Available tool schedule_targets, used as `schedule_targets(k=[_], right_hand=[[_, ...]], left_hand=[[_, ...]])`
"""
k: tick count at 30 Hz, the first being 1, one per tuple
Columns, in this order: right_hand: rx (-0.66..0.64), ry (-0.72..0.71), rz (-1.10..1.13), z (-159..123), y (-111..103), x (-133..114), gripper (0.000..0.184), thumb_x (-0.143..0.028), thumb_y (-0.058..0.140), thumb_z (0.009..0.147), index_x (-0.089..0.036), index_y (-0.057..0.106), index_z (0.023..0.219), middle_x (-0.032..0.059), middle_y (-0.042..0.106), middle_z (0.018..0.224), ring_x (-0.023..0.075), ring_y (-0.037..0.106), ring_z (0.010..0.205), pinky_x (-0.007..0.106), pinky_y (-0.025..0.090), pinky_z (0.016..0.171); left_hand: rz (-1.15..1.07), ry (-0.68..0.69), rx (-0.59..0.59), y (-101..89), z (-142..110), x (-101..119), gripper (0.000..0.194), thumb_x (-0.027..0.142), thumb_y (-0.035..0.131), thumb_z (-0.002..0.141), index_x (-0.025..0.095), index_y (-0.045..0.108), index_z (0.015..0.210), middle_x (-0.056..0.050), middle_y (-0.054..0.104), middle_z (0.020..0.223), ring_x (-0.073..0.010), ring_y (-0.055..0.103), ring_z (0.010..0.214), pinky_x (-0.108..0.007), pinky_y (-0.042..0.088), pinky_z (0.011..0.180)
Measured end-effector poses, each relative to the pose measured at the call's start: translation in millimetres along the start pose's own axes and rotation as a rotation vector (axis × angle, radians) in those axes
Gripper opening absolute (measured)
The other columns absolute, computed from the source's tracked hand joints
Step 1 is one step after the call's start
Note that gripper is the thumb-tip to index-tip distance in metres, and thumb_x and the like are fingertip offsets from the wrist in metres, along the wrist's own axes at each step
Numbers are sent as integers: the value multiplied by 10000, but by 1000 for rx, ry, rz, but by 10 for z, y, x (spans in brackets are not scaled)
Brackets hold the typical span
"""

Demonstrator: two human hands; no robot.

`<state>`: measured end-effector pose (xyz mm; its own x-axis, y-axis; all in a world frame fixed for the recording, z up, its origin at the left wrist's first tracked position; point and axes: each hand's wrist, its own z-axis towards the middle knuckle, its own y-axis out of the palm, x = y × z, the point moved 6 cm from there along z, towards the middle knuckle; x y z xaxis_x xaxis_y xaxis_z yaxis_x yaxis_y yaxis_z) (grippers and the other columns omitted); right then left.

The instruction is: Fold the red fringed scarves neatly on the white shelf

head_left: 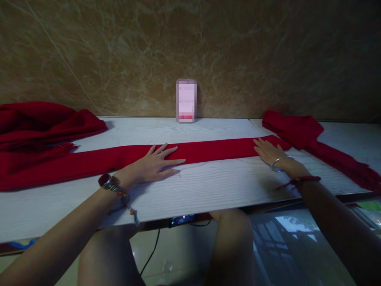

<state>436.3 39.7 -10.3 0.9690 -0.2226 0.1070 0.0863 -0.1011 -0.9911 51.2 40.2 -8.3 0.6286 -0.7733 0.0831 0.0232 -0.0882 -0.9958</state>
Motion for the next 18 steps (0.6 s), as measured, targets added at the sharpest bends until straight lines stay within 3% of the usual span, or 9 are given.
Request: schedule_targets(k=[3,6,9,11,15,18], right_hand=[[-9,137,-11,19,-1,454,563,-378,209,912,-156,318,1417,119,269,1503,292,263,1362,589,229,1064],[0,190,-6,24,-27,635,559,-388,228,907,-157,346,1403,144,319,1478,314,325,1331,608,276,1033],[90,178,-14,40,-104,570,547,-393,251,898,-155,400,1368,155,353,1458,325,334,1323,608,302,1014],[188,92,-16,64,-157,415,546,-386,248,898,-135,413,1354,160,342,1463,322,308,1336,602,300,1016],[212,-87,34,140,-64,205,506,-378,264,900,-207,421,1350,112,393,1443,295,339,1325,598,329,997],[185,-24,44,183,55,421,472,-364,277,904,-250,448,1328,86,440,1414,291,391,1295,601,360,971]], left_hand=[[14,5,23,-79,127,68,514,573,253,913,349,433,1339,-88,386,1438,-379,241,1342,-635,212,1015],[32,114,53,-233,409,333,505,572,253,915,343,480,1303,-63,344,1466,-362,210,1358,-615,178,1041],[26,201,76,-351,775,659,489,544,281,922,332,436,1336,-46,260,1509,-322,181,1378,-571,146,1075],[13,197,97,-351,993,813,496,527,275,931,319,390,1366,-45,233,1518,-295,163,1387,-536,148,1090],[-14,166,65,-117,1209,932,538,534,241,933,275,344,1393,-76,232,1514,-295,162,1388,-556,177,1076],[-3,166,58,35,1205,924,545,529,238,935,259,326,1401,-92,236,1509,-298,173,1385,-569,160,1074]])
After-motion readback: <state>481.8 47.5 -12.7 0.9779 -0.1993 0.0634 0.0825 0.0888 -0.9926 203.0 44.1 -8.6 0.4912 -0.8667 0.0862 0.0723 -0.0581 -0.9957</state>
